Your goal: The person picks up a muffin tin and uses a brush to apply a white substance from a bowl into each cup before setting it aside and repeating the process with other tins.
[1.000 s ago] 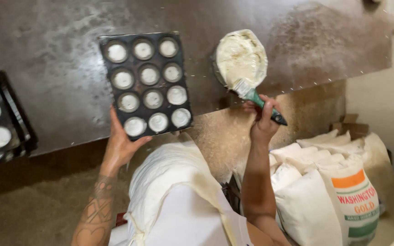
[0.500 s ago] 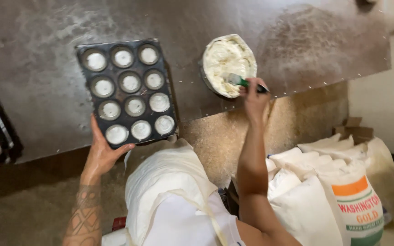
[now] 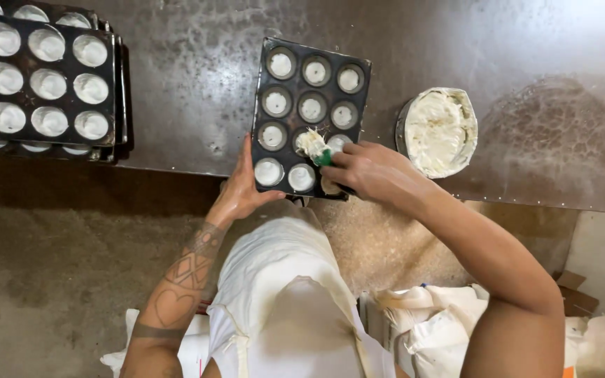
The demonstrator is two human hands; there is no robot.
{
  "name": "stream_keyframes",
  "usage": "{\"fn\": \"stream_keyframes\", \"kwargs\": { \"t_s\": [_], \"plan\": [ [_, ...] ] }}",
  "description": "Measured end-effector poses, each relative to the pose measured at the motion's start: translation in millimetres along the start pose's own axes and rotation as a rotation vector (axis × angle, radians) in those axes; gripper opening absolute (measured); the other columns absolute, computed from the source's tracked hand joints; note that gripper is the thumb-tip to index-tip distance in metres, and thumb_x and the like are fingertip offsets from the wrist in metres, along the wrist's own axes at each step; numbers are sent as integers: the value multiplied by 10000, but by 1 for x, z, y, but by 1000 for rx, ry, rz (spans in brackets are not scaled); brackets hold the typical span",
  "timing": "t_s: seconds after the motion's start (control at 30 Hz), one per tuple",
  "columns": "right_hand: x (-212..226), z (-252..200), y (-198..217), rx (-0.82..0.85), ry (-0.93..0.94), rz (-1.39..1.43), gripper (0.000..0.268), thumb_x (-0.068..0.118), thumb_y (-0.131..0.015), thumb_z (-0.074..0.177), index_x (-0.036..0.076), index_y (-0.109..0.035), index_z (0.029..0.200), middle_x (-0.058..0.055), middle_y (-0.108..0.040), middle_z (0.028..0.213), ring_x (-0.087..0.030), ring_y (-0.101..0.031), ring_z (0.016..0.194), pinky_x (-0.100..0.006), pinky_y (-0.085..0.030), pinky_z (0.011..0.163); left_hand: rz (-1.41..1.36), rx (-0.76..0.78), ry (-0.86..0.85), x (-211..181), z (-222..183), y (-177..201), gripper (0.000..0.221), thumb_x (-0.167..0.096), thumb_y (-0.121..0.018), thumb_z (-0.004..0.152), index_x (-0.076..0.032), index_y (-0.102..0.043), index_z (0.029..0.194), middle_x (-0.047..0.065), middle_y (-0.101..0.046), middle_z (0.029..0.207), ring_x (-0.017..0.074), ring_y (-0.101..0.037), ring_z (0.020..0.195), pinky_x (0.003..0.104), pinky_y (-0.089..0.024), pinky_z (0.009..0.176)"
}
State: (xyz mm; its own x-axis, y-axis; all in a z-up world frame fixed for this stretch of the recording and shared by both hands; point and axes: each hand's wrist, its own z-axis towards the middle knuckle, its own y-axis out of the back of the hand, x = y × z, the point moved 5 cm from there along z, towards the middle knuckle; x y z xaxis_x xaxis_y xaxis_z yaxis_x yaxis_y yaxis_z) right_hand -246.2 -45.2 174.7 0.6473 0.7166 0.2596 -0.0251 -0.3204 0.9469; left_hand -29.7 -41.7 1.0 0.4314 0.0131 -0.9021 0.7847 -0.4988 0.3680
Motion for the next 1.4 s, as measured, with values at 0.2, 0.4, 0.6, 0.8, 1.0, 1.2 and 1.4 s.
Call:
{"fn": "stream_keyframes", "kwargs": {
  "t_s": [0.2,0.4,0.6,0.8,1.0,1.2,1.4],
  "plan": [
    [-51,50,-62,-276,-274,552,126,166,-656,933,45,-687,918,-103,-719,755,-263,-690,660,-399,-553,603,-35,-8,-37,1,-2,-1,1463,-311,-973,651,20,92,1597,333,-187,1644,450,-241,1530,476,-257,1248],
    [-55,20,-133,-1007,-937,1255,369,319,-548,1068,-27,-634,974,-147,-683,682,-188,-648,512,-301,-503,450,-25,-1,2,0,0,-2,1469,-287,-973,624,18,92,1589,333,-192,1628,453,-239,1515,491,-258,1224],
    [-18,-56,-168,-1334,-793,1995,528,427,-424,1064,-28,-573,1287,-228,-695,1013,-244,-730,838,-330,-627,752,19,27,9,-2,1,1,1475,-319,-984,638,47,96,1573,350,-165,1635,446,-234,1515,464,-258,1221],
    [-54,-242,-125,-1475,-937,940,333,294,-555,1132,-28,-599,1205,-140,-687,931,-184,-666,783,-280,-558,697,20,24,-2,-10,-1,5,1453,-260,-987,652,57,86,1580,336,-246,1627,399,-325,1503,421,-297,1215],
    [-140,-283,-131,-1289,-1129,779,224,188,-629,1097,-25,-682,1056,-51,-687,808,-91,-635,696,-225,-510,624,-121,41,-12,-25,-2,7,1406,-142,-926,672,21,100,1619,247,-365,1618,318,-421,1470,397,-347,1206],
    [-207,-228,-210,-1216,-1170,1039,209,209,-606,1024,12,-675,1041,-50,-715,771,-101,-674,614,-234,-557,559,-68,21,26,-27,-2,7,1402,-129,-926,630,-13,45,1635,234,-370,1623,314,-419,1475,396,-353,1209],
    [-126,-227,-139,-1423,-942,971,239,202,-554,1118,-13,-655,1093,-82,-706,829,-135,-688,720,-257,-557,660,-111,18,43,-13,-1,3,1433,-191,-956,659,16,99,1606,261,-319,1639,348,-372,1497,412,-308,1218]
  ]
}}
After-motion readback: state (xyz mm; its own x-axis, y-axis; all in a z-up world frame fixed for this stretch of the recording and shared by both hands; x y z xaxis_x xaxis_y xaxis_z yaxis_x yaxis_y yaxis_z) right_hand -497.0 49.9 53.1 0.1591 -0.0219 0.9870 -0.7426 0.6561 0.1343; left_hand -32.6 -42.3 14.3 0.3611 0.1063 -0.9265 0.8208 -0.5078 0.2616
